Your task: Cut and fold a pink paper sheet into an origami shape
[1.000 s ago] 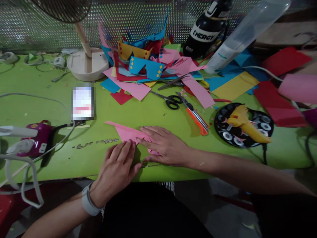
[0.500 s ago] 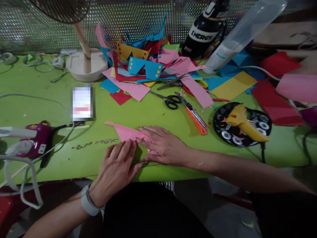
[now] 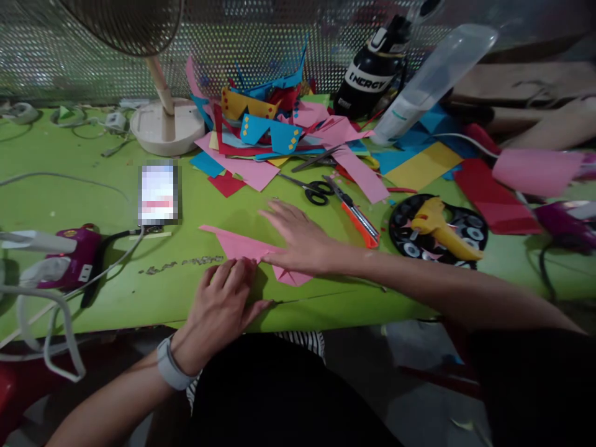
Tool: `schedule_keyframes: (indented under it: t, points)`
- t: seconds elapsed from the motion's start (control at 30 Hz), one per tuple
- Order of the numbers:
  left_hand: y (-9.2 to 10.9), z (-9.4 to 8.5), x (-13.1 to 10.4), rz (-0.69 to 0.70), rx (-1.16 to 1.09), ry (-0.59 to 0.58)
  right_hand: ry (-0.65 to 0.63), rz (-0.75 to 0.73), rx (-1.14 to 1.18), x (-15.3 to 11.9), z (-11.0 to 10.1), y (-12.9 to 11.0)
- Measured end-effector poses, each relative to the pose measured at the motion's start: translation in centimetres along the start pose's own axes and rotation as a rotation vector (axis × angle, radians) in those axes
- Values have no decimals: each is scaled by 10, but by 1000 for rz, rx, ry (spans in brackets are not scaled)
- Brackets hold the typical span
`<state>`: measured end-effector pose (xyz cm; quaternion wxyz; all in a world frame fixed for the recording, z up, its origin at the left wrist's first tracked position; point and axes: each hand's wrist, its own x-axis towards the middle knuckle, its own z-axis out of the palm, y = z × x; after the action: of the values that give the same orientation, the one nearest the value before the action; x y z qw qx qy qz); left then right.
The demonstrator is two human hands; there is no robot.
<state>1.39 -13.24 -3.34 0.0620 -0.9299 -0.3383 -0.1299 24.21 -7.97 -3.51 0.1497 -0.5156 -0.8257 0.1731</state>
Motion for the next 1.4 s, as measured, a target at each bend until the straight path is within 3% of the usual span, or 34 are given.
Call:
schedule_keyframes:
  t: [0.3,0.63,0.87,1.17,1.3,1.4]
  points:
    - [0,2,0,-17,-29,8,-295,26,-18,26,5,7]
    - [-1,4,-2,-9,-23,21,-285,-94,76,32,6,38]
    - [-1,5,-2,1,-11,46,-339,-65,32,37,-4,29]
    - [1,3,-2,-16,12,-14,-335,-23,43,39,-6,14]
    - [-7,-13,9,-79,-168,-118,-438,22,78,41,-12,5]
    - [-18,-24,26,-287,-437,-60,-479,56,91,44,-15,2]
